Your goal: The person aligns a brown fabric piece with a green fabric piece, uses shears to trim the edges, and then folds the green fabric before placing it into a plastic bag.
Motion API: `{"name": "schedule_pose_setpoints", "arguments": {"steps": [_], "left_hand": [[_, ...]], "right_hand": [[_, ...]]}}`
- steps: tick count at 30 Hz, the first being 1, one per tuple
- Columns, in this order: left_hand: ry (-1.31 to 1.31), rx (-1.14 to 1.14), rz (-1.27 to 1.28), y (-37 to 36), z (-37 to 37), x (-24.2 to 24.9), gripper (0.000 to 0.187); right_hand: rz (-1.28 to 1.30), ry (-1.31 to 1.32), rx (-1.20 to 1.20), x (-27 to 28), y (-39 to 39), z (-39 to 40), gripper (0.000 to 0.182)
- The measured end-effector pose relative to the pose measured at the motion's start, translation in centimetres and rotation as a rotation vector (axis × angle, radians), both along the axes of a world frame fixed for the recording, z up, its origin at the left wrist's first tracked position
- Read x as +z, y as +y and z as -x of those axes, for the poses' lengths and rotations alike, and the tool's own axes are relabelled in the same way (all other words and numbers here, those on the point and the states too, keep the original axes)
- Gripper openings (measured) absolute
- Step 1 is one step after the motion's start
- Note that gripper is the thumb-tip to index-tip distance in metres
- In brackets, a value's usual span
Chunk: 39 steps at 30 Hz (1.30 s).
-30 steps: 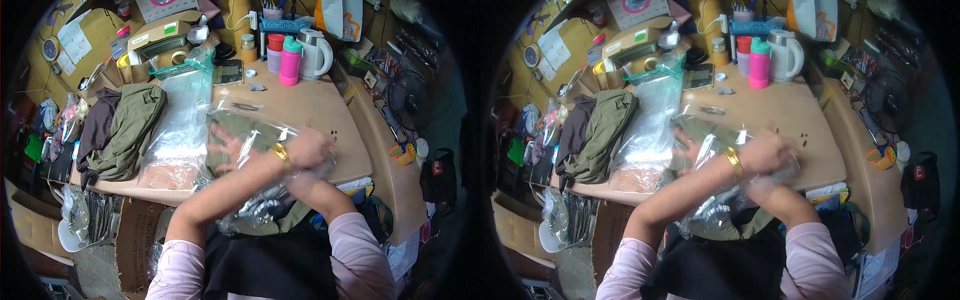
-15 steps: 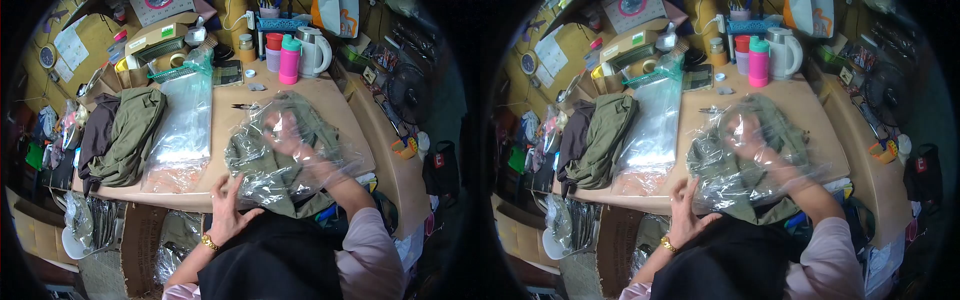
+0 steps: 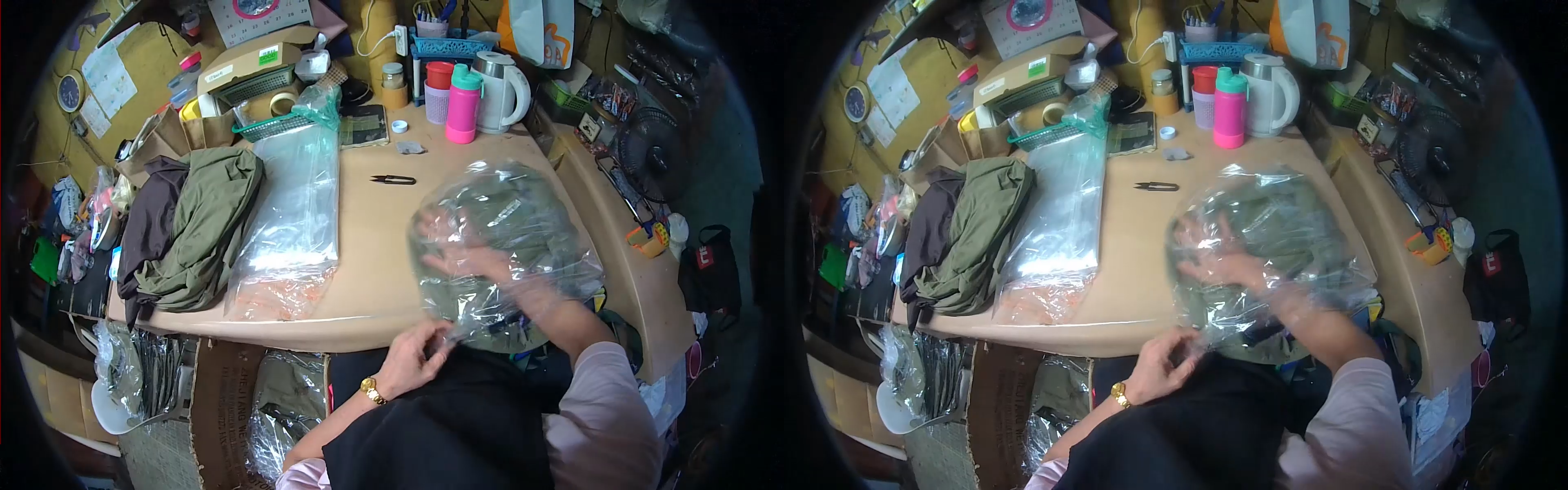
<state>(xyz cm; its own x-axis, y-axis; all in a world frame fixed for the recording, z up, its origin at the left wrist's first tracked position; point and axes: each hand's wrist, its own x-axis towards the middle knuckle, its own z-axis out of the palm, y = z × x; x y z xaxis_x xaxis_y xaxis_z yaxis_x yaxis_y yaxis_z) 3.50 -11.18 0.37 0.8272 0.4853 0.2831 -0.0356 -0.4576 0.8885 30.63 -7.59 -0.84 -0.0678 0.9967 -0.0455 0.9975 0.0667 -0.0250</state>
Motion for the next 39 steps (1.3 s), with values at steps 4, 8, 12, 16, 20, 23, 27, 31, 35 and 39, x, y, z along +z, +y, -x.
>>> {"name": "schedule_pose_setpoints", "arguments": {"steps": [4, 8, 12, 16, 20, 23, 27, 31, 35, 39], "left_hand": [[-0.059, -0.383, 0.165, -0.7, -0.4, -1.5, 0.023], [0.007, -0.239, 0.440, 0.9, 0.9, -0.8, 0.046], [0.126, 0.187, 0.522, 4.6, 0.9, -0.1, 0.030], [0.329, 0.005, 0.096, 3.4, -0.3, -0.3, 0.042], [0.695, -0.306, 0.419, 3.4, 4.3, 4.3, 0.050], [0.379, 0.353, 0.437, 6.8, 6.0, 3.1, 0.064], [0.276, 0.481, 0.208, 7.4, 3.4, 2.9, 0.075], [0.081, 0.479, 0.210, 8.7, 2.3, -0.7, 0.077], [-0.023, 0.389, 0.383, 8.0, 3.6, -0.6, 0.077], [-0.036, 0.431, 0.343, 8.4, 3.8, -1.8, 0.074]], "right_hand": [[-0.137, 0.046, -0.463, -3.4, 5.0, -1.9, 0.084], [-0.152, 0.014, -0.572, -0.7, 5.7, -0.1, 0.096], [-0.241, 0.076, -0.347, -3.6, 4.5, 2.8, 0.102], [0.004, 0.128, -0.070, 2.6, 0.8, 7.2, 0.088], [-0.040, 0.110, 0.008, 3.7, -1.6, 5.9, 0.083], [-0.020, 0.124, -0.006, 0.7, -2.7, 6.0, 0.084], [-0.043, 0.152, 0.110, 0.6, -2.4, 7.9, 0.084], [0.002, 0.276, 0.004, 1.1, 0.3, 4.1, 0.070], [-0.392, -0.022, -0.268, 2.1, 1.9, -2.0, 0.068], [-0.511, 0.174, -0.390, -1.9, 2.7, -3.3, 0.068]]}}
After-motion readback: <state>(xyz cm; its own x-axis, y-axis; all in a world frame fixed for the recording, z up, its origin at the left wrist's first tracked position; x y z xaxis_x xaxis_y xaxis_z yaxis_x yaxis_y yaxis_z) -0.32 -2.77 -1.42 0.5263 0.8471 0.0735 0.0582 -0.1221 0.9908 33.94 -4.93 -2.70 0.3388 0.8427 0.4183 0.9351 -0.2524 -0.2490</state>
